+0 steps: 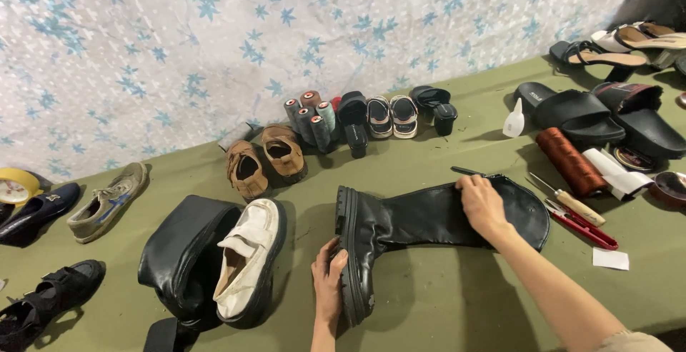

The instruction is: The person cleans a black leather boot using a cloth. They wipe the boot's surface thoroughly, rotating it to clean different sides, and then place it upright on the table among other footwear.

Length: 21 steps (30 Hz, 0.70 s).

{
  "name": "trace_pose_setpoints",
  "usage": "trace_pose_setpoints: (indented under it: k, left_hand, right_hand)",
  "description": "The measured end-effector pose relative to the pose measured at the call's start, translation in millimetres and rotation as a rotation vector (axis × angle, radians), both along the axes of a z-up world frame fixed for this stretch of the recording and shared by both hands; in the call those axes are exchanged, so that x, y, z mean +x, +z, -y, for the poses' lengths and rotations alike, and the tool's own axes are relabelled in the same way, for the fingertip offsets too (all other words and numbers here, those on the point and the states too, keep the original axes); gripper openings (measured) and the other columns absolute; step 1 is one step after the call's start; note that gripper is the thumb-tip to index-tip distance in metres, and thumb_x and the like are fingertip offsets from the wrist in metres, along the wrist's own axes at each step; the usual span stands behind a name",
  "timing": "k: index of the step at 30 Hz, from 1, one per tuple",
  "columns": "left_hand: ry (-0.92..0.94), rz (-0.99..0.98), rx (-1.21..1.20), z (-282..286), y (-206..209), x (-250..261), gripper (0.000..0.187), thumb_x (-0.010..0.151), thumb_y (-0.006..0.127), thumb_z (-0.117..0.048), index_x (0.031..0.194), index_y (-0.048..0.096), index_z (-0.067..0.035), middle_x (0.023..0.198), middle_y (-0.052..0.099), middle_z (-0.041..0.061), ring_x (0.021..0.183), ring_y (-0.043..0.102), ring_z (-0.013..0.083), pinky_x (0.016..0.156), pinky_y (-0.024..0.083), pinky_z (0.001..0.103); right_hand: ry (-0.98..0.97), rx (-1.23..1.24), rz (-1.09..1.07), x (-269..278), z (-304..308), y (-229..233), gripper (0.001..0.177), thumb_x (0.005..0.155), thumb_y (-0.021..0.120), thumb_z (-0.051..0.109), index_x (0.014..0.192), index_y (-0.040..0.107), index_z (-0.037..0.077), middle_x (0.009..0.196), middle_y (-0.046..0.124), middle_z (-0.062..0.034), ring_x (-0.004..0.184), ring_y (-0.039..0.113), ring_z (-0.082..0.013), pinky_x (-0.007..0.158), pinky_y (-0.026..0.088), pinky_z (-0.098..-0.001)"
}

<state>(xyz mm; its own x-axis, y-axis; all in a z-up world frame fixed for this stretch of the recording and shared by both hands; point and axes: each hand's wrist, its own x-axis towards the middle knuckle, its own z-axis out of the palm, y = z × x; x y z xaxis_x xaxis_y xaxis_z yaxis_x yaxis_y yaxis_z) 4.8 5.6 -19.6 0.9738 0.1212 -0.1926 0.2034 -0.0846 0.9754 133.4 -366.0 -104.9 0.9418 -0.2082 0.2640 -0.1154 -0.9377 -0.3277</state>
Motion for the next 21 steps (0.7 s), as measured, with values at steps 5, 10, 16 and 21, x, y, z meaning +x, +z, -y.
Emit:
trace_pose_setpoints:
  k: [5, 10, 16, 21]
  left_hand:
    - [0.016, 0.008, -0.022, 3, 6, -3, 0.066, 0.078, 0.058, -0.050, 0.139, 0.064, -0.025, 0.141, 0.059, 0.006, 0.141, 0.039, 0.0160, 0.115, 0.037, 0.045]
    - [0.001, 0.010, 0.006, 2, 5, -4, 0.066, 0.078, 0.056, -0.052, 0.138, 0.063, -0.025, 0.140, 0.058, 0.005, 0.137, 0.040, 0.0168, 0.113, 0.037, 0.046]
    - [-0.008, 0.008, 0.008, 1, 4, -3, 0.069, 0.078, 0.056, -0.053, 0.141, 0.062, -0.025, 0.141, 0.058, 0.005, 0.141, 0.038, 0.0169, 0.115, 0.037, 0.046]
    - [0.022, -0.035, -0.043, 5, 6, -4, 0.075, 0.074, 0.058, -0.057, 0.143, 0.060, -0.027, 0.144, 0.047, 0.008, 0.144, 0.040, 0.0227, 0.117, 0.035, 0.051]
  right_hand:
    - [-0.091, 0.030, 0.054, -9, 39, -6, 0.023, 0.100, 0.050, 0.009, 0.118, 0.063, 0.011, 0.116, 0.063, -0.0136, 0.109, 0.059, -0.0351, 0.073, 0.052, -0.0507]
    - [-0.192, 0.012, 0.021, -22, 66, -7, 0.028, 0.102, 0.050, 0.008, 0.127, 0.062, 0.009, 0.120, 0.063, -0.0176, 0.112, 0.059, -0.0357, 0.080, 0.056, -0.0503]
    - [-0.264, 0.050, 0.077, -17, 59, -13, 0.026, 0.098, 0.053, 0.009, 0.120, 0.067, 0.008, 0.119, 0.063, -0.0209, 0.109, 0.061, -0.0406, 0.076, 0.053, -0.0544]
    - [0.110, 0.322, 0.126, -4, -55, -3, 0.037, 0.080, 0.054, 0.004, 0.112, 0.071, 0.015, 0.116, 0.067, -0.0165, 0.100, 0.067, -0.0351, 0.084, 0.051, -0.0476]
